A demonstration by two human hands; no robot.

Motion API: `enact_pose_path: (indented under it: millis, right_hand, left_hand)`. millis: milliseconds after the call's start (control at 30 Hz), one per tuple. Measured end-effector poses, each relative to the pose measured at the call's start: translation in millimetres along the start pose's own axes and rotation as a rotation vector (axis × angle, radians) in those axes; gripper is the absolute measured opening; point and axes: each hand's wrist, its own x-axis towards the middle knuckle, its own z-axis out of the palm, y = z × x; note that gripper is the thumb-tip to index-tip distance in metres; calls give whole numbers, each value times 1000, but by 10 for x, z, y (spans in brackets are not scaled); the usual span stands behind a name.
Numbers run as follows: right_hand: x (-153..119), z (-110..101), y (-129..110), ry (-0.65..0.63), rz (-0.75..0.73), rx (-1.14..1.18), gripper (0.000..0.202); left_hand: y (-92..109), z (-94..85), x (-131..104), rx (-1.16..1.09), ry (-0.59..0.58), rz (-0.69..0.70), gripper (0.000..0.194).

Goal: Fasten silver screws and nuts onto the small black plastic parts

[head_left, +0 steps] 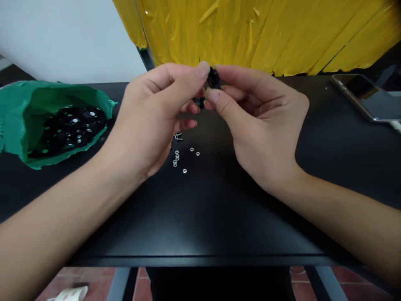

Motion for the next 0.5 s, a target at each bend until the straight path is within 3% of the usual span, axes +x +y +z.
enact_pose_path:
  millis: [67, 233, 500]
  right_hand:
    - [1, 0, 4, 2, -17, -21, 18]
    - [6, 22, -17, 30, -52, -43, 28]
    - [-3, 6, 14, -1, -8, -16, 22]
  left_hand:
    - [-26, -1, 0, 68, 19, 94, 27]
    - [-71, -23, -11, 229, 60, 289, 15]
    - [-18, -17, -11, 102, -7, 143, 21]
